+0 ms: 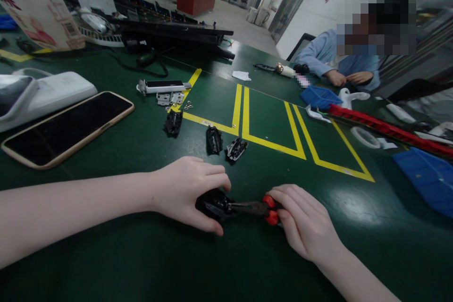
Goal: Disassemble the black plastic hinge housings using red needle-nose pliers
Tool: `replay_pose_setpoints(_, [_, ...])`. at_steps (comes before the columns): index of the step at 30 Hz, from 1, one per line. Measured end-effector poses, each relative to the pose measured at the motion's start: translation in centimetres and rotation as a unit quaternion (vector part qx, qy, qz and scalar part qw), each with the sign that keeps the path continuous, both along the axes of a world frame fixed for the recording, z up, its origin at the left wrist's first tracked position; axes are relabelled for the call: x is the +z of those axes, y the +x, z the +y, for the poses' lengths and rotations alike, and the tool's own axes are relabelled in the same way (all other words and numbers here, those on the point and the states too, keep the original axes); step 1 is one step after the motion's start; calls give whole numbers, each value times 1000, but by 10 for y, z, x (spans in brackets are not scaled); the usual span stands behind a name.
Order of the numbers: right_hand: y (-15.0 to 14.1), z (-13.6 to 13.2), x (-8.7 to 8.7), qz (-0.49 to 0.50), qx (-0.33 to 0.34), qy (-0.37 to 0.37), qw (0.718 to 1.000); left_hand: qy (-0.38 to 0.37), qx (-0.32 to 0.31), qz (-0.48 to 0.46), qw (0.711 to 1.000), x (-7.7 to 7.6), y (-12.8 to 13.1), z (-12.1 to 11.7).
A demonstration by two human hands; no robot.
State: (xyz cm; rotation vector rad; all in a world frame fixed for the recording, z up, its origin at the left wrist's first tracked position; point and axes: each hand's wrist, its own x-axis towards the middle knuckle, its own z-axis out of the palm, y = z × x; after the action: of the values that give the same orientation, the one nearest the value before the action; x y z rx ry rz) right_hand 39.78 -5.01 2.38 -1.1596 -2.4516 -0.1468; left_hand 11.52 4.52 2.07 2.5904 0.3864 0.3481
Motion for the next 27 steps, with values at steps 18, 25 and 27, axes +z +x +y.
replay_pose_setpoints(18, [-9, -1, 4, -5, -28, -25, 999, -35, 15, 47, 998, 2, 4, 0])
replay_pose_setpoints(25, [-8, 0, 4, -10, -30, -23, 999, -41, 8, 48, 998, 1, 3, 2])
replay_pose_setpoints(27, [-6, 2, 4, -9, -27, -22, 999, -41, 6, 48, 998, 1, 3, 3])
